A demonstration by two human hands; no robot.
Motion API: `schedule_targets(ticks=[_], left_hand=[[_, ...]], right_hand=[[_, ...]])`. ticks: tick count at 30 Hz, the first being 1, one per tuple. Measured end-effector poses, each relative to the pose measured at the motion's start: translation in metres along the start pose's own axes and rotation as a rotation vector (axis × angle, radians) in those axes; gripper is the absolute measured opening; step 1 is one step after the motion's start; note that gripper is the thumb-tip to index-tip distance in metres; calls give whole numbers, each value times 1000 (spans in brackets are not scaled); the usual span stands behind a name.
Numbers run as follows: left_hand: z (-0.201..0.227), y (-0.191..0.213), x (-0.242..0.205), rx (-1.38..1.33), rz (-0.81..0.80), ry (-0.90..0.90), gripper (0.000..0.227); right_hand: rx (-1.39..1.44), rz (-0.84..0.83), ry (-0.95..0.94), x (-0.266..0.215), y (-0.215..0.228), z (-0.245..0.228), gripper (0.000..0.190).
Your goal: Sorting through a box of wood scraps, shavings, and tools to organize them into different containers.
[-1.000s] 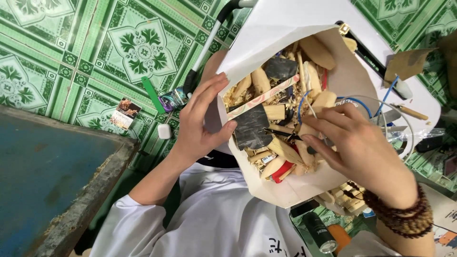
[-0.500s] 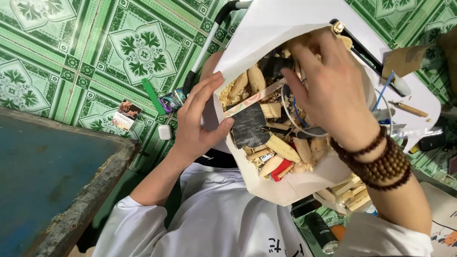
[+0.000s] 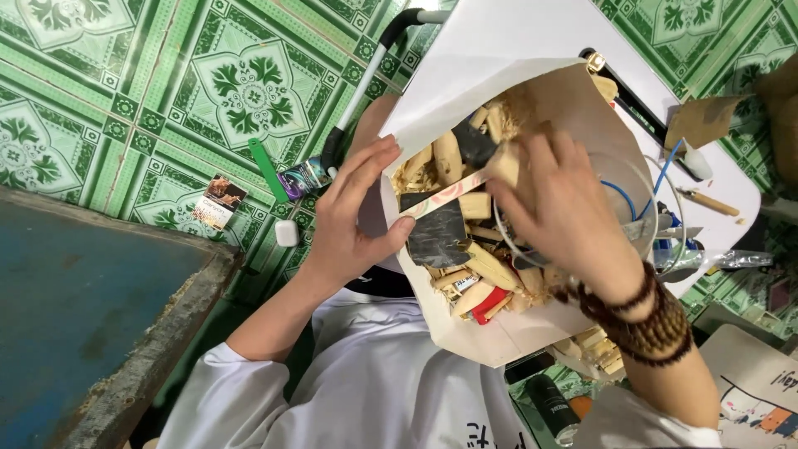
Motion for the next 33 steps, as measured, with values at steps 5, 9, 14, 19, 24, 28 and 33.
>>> schedule_targets(ticks=[5, 9, 14, 19, 24, 28, 33], left_hand=[[2, 0, 0, 2, 0, 29, 56], [-1, -1, -1, 70, 15, 33, 58], [-5, -3, -2, 29, 44, -31, 57], [-1, -2, -2, 40, 31, 6, 59], [4, -3, -1, 36, 31, 41, 61], [3, -4, -2, 17, 33, 40, 60], [6, -3, -2, 31, 41, 30, 60]], right_hand=[[-12, 47, 186, -34, 3, -8, 52], [81, 63, 161, -55, 6, -6, 54], [123, 114, 264, -78, -8, -2, 56], [19, 141, 437, -90, -21, 2, 50], [61, 83, 536, -94, -8, 3, 42], [196, 67, 399, -96, 8, 17, 34], [-143, 253, 166, -86, 10, 48, 24]])
Point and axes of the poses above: each hand's wrist, its own x-axis towards the middle knuckle, its own y-axis out of the back of the hand, z = x × y, the point moved 1 cm from there along x, towards the middle knuckle, and after that the axes turned 8 degrees about y, right-handed, at the moved point
